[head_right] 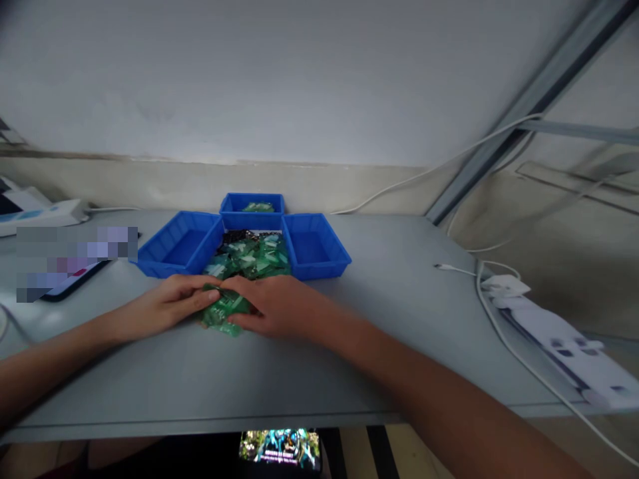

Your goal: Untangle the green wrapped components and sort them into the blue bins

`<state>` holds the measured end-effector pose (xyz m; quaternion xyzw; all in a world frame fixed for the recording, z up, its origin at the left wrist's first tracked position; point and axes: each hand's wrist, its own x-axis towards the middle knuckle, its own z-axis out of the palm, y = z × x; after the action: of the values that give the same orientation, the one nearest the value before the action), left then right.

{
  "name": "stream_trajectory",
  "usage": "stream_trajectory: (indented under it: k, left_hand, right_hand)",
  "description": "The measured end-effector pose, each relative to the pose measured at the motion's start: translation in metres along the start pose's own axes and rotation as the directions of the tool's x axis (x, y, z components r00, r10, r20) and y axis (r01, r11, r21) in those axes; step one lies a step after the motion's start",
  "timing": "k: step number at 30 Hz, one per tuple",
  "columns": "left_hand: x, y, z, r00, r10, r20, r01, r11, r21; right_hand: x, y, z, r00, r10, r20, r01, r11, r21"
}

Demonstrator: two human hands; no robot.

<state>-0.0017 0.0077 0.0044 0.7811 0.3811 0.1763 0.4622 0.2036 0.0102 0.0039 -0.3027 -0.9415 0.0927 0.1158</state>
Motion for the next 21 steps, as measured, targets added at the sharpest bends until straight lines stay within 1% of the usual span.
stream_trajectory:
  k: [4, 9, 13, 15, 18, 21]
  left_hand:
    - [-0.001, -0.0009, 0.0005, 1.0, 0.014, 0.002, -0.014, 0.999, 0.044]
    - [-0.0024, -0.0009, 0.0014, 1.0, -0.02, 0.025, 0.018, 0.997, 0.074]
    - [-0.0029, 0.0006, 0.0009, 0.999, -0.016, 0.038, 0.012, 0.997, 0.082]
    - [-0.0029, 0.0005, 0.0005, 0.998, -0.014, 0.068, 0.007, 0.995, 0.102]
    - [-0.0028, -0.0002, 0.0002, 0.995, -0.013, 0.096, -0.002, 0.988, 0.156]
    - [-0.0026, -0.0008, 0.0004, 0.996, -0.001, 0.094, -0.018, 0.981, 0.193]
  right_hand:
    - [-0.0006, -0.0012, -0.0008, 0.996, 0.079, 0.038, -0.083, 0.991, 0.106]
    - [-0.0019, -0.0021, -0.001, 0.992, 0.111, 0.052, -0.116, 0.988, 0.106]
    - [-0.0016, -0.0017, -0.0018, 0.994, 0.095, 0.062, -0.1, 0.992, 0.071]
    - [-0.0013, -0.0013, -0.0032, 0.994, 0.081, 0.077, -0.085, 0.995, 0.055]
    - [-0.0015, -0.0015, -0.0063, 0.993, 0.065, 0.1, -0.073, 0.994, 0.083]
    - [-0.0018, -0.0026, -0.0087, 0.992, 0.06, 0.114, -0.073, 0.991, 0.109]
